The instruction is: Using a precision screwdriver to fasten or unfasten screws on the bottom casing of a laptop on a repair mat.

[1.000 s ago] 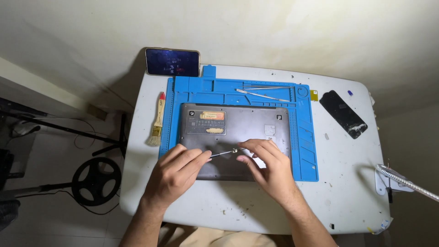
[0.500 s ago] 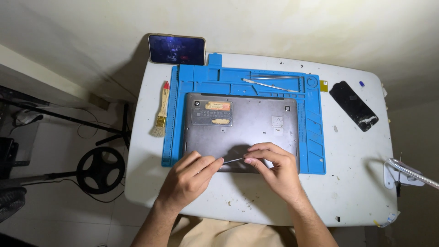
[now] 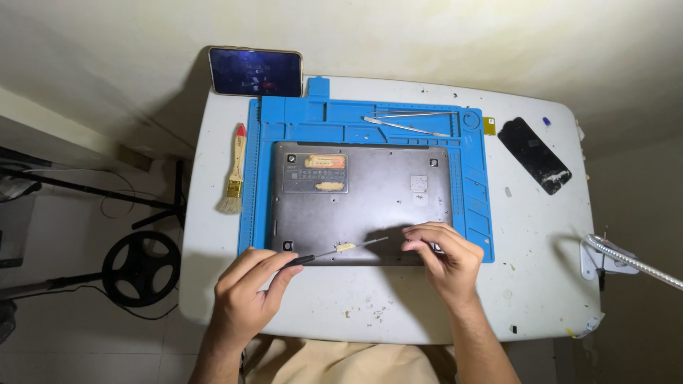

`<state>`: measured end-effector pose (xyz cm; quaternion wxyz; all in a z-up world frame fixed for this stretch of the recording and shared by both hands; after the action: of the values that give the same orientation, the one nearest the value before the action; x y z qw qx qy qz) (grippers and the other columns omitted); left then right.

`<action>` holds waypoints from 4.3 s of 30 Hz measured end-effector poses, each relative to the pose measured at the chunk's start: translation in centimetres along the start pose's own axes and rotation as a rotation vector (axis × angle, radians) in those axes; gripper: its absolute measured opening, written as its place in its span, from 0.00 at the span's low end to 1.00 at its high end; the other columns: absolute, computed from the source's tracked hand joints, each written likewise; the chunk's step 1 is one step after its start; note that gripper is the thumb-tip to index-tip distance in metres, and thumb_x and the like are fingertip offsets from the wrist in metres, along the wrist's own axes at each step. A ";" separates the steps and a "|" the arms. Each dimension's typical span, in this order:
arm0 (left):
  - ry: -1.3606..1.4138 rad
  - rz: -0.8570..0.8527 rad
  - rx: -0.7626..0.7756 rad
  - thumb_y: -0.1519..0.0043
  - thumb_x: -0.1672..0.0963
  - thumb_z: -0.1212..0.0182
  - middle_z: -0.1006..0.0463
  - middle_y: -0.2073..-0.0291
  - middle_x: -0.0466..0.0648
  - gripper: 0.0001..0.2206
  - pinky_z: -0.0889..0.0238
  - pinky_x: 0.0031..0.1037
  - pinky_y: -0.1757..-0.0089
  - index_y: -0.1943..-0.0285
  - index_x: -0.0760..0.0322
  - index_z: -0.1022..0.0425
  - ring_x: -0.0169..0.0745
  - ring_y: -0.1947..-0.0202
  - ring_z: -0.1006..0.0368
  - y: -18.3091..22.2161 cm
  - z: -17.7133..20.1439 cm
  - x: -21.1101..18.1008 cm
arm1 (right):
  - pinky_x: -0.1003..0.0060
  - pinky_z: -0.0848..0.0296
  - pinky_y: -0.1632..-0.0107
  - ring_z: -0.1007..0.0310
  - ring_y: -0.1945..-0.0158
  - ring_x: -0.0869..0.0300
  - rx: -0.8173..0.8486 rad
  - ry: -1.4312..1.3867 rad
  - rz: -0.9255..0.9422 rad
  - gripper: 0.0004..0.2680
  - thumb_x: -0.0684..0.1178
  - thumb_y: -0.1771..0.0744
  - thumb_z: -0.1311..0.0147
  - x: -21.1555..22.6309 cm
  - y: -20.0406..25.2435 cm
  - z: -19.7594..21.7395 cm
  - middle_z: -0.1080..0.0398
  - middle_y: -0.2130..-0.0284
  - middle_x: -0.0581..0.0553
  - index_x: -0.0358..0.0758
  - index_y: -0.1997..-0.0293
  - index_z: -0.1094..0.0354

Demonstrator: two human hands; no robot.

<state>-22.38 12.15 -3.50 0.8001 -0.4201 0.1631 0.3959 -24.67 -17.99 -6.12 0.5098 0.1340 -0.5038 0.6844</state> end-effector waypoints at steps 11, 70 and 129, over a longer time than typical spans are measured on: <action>0.055 -0.045 0.000 0.40 0.60 0.31 0.21 0.67 0.46 0.05 0.32 0.23 0.65 0.58 0.69 0.19 0.37 0.72 0.29 -0.3 -0.6 -0.7 | 0.65 0.21 0.55 0.20 0.65 0.55 -0.003 -0.078 -0.001 0.05 0.44 0.35 0.40 0.8 0.0 -0.5 0.23 0.71 0.42 0.35 0.69 0.26; 0.269 -0.123 -0.060 0.34 0.59 0.34 0.21 0.77 0.56 0.10 0.28 0.27 0.75 0.60 0.70 0.33 0.45 0.79 0.21 -14.6 -1.6 1.4 | 0.56 0.26 0.52 0.21 0.60 0.50 0.335 -0.190 -0.303 0.03 0.46 0.36 0.33 -2.0 -7.4 -9.5 0.20 0.72 0.44 0.42 0.63 0.20; -0.333 -0.479 0.743 0.44 0.66 0.36 0.24 0.85 0.52 0.12 0.27 0.31 0.79 0.79 0.64 0.28 0.47 0.81 0.22 -17.9 -6.6 0.4 | 0.55 0.27 0.40 0.29 0.40 0.46 0.637 0.381 0.014 0.10 0.48 0.32 0.41 -1.5 -4.0 -7.5 0.27 0.51 0.39 0.39 0.46 0.27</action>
<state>-7.85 1.13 2.06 0.9803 -0.0620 0.0617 0.1771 -18.15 -12.75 -8.41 0.5225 0.1527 -0.1622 0.8230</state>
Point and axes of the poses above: each hand's wrist, its own y-axis away from the middle knuckle, its own z-axis out of the back of the hand, x = y × z, the point moved 2 cm from there along -y, towards the middle knuckle
